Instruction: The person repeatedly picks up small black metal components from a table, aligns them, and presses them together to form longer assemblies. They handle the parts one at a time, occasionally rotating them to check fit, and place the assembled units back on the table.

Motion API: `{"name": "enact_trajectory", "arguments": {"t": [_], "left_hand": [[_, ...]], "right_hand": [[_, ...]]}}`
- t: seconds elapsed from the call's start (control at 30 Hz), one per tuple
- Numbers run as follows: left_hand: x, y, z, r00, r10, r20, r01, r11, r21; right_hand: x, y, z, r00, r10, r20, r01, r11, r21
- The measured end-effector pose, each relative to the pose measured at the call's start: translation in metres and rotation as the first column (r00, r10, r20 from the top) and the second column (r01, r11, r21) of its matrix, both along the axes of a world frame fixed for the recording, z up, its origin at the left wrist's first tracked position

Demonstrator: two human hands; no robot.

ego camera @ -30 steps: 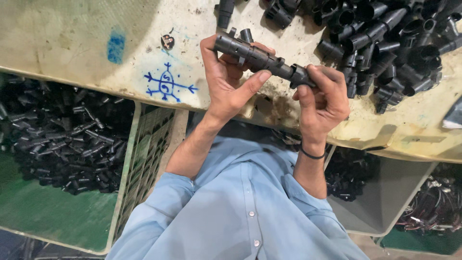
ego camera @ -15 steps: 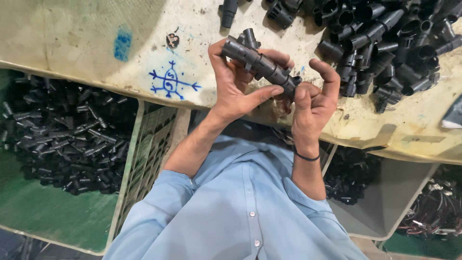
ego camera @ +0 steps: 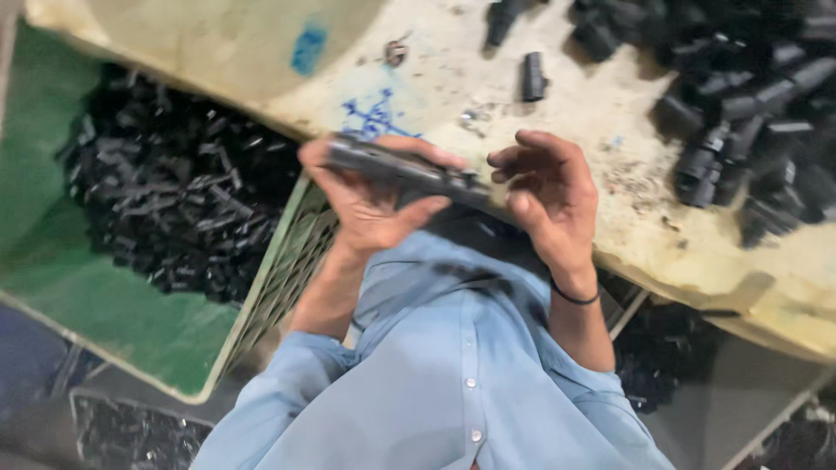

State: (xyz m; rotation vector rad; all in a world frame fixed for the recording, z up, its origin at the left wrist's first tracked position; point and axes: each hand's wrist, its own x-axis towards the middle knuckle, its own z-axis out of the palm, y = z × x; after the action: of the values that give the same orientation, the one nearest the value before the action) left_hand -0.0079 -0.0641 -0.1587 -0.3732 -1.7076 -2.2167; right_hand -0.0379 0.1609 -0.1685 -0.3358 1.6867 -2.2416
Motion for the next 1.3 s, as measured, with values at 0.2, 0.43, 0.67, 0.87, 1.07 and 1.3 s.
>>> {"name": "enact_trajectory", "arguments": {"t": [0.2,0.43,0.67,0.87,1.07,1.3], "left_hand": [[-0.006,0.020,-0.002,0.985,-0.168,-0.041,0.168,0.986,-0.006],[-0.017,0.033,-0.009,0.971,-0.234,0.046,0.225,0.964,0.142],[-0.017,0.042,-0.013,0.837,-0.547,0.027,0.502,0.786,0.361],[-0.011,0.045,-0.010,0.769,-0.631,0.101,0.568,0.747,0.347],[-0.011,0.045,-0.006,0.777,-0.621,0.103,0.569,0.763,0.306],[-0.017,0.040,-0.008,0.783,-0.616,0.088,0.571,0.767,0.292]], "right_hand": [[0.021,-0.006,0.006,0.995,-0.073,-0.065,0.081,0.986,0.144],[0.051,0.030,0.006,0.873,-0.357,-0.333,0.442,0.866,0.233],[0.072,0.061,0.005,0.779,-0.522,-0.347,0.604,0.772,0.196],[0.077,0.077,0.007,0.789,-0.520,-0.328,0.587,0.795,0.151],[0.069,0.078,0.016,0.801,-0.485,-0.352,0.573,0.790,0.217],[0.073,0.084,0.012,0.812,-0.551,-0.190,0.572,0.817,0.076]]}}
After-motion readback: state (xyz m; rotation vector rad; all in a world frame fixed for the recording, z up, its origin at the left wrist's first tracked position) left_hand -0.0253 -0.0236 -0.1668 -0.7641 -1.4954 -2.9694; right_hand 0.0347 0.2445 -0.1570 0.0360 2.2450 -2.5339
